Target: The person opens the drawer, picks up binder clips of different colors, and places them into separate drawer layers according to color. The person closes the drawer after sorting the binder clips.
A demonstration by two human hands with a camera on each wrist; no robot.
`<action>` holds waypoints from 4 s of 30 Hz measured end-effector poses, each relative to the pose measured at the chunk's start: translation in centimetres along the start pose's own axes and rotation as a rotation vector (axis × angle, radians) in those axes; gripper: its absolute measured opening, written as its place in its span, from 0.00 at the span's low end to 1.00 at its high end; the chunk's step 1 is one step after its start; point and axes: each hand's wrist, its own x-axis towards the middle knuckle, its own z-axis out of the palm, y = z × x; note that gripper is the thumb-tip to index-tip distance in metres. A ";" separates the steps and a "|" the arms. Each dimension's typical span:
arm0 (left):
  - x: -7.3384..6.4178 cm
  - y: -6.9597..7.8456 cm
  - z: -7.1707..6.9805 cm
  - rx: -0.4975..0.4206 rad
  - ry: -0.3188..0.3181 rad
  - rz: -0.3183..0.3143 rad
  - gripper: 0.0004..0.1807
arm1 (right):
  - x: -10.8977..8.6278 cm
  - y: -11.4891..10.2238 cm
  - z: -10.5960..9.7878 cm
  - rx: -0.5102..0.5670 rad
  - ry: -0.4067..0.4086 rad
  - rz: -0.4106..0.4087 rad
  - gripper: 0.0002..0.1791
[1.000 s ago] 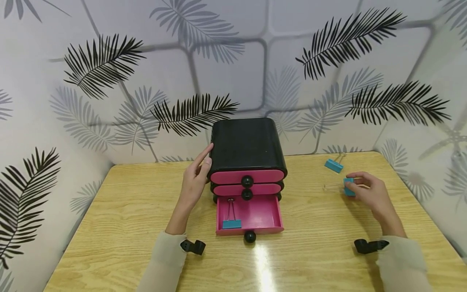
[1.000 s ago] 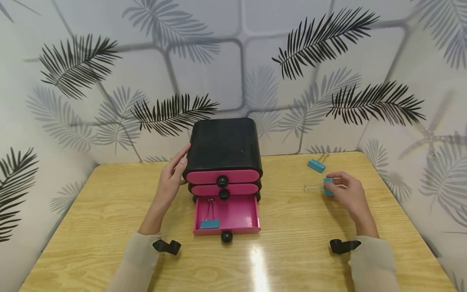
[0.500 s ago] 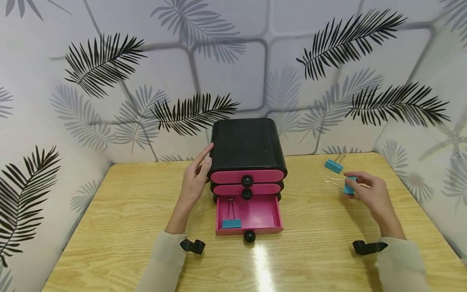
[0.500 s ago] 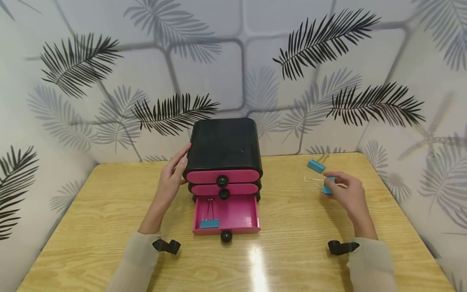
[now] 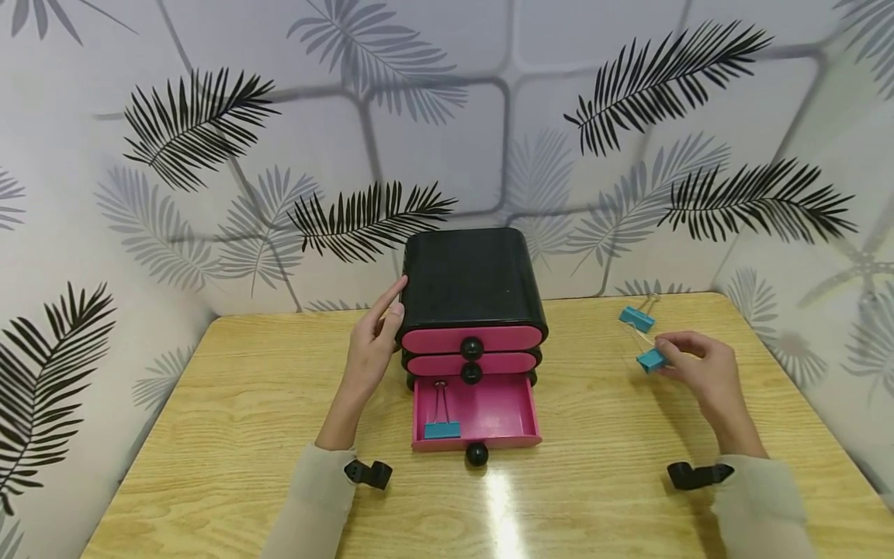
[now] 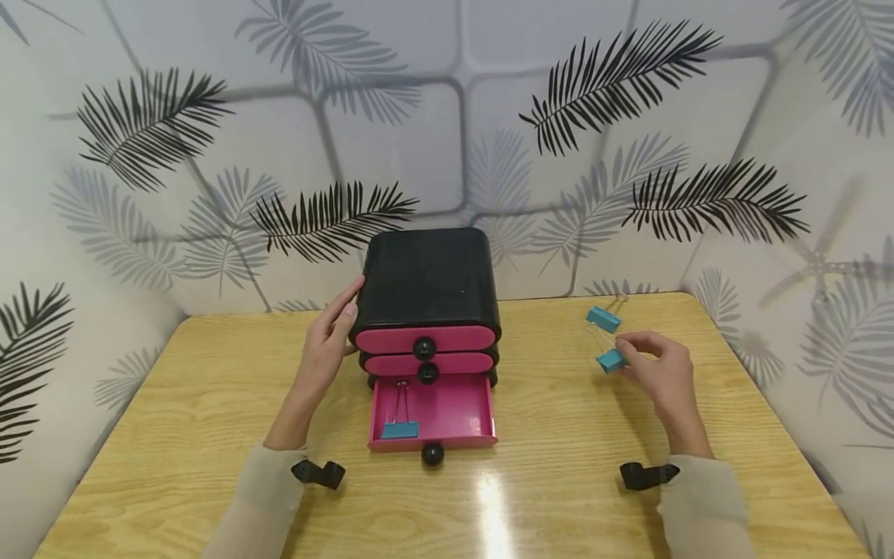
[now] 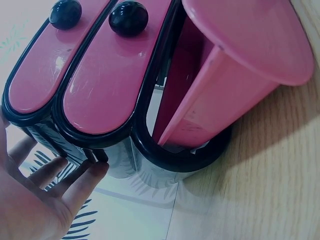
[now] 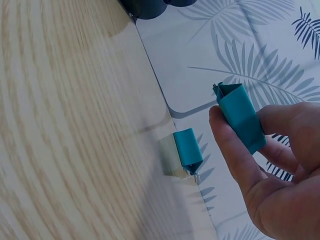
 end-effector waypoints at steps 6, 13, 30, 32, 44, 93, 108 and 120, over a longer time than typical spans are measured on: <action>0.0 0.0 0.0 0.007 0.006 -0.004 0.25 | 0.1 0.2 0.5 0.149 -0.065 0.008 0.18; 0.0 -0.1 0.0 0.006 0.005 0.006 0.25 | -0.1 -0.4 0.6 0.311 -0.140 0.038 0.16; 0.2 -0.1 -0.1 0.006 0.011 0.027 0.25 | -0.6 -2.1 0.9 -0.040 -0.187 -0.054 0.29; 0.2 0.0 -0.1 0.004 0.011 0.021 0.25 | -0.7 -2.5 0.9 -0.034 -0.190 -0.052 0.29; 0.0 -0.2 -0.2 0.010 0.013 0.008 0.25 | -1.4 -4.2 0.7 -0.147 -0.162 -0.068 0.30; 0.0 -0.3 -0.3 -0.061 -0.026 -0.007 0.26 | -4.2 -5.6 3.4 0.001 -0.161 -0.424 0.14; 0.0 0.0 -0.3 -0.036 -0.028 -0.012 0.25 | -4.6 -5.2 4.6 0.001 -0.207 -0.440 0.13; 0.1 0.3 -0.3 -0.055 -0.032 -0.026 0.25 | -4.9 -5.3 5.8 -0.014 -0.261 -0.431 0.12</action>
